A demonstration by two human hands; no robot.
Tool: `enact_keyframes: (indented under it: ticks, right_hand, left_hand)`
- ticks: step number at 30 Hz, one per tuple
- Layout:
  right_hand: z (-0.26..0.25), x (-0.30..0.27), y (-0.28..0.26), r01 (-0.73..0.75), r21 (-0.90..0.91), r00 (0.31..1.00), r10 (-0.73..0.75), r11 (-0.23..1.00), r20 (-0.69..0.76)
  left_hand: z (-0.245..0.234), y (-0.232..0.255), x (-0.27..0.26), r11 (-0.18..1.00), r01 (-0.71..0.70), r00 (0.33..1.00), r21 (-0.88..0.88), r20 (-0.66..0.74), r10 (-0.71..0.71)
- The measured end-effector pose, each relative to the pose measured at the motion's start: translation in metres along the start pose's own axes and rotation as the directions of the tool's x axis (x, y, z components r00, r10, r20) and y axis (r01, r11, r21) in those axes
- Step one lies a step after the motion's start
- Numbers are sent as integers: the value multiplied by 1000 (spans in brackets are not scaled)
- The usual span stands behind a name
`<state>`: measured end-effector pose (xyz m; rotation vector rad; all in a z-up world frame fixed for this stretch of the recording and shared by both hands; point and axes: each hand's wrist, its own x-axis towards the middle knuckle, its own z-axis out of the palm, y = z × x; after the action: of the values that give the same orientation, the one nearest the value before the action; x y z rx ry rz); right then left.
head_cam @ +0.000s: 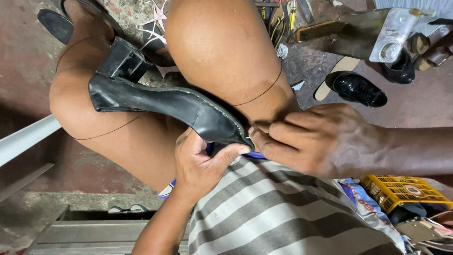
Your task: The person sits on the floor and sews a black high-heeled shoe using a needle and thread. They repeatedly push the needle through the shoe's sole and pull the thread tight to secure the stitching.
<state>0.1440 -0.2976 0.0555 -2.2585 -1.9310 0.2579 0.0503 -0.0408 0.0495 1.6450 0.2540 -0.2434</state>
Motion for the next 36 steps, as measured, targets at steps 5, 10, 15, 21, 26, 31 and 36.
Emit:
enact_keyframes:
  ticks: [5,10,15,21,26,31,36]
  right_hand:
    - [7,9,14,-192,352,981,190,916,40]
    - [-12,17,15,-354,800,922,324,484,212]
    - [-10,20,-2,-8,-10,998,7,1000,-61]
    - [-21,41,1,-148,287,971,195,946,-140]
    - [-27,57,-3,-185,288,970,221,940,-97]
    - [-35,63,-3,-127,-9,989,126,992,-71]
    - [-49,62,-4,-241,172,961,259,955,-96]
  left_hand:
    - [-4,-1,12,981,-128,992,148,4,129]
    - [-10,-1,17,977,-174,984,119,44,170]
    - [-10,-7,22,954,-231,973,191,29,229]
    - [-10,-8,21,955,-228,974,191,30,226]
    - [-11,-11,20,956,-239,971,172,28,238]
    - [-11,-14,20,958,-229,973,174,8,231]
    - [-13,-5,22,969,-209,978,134,41,206]
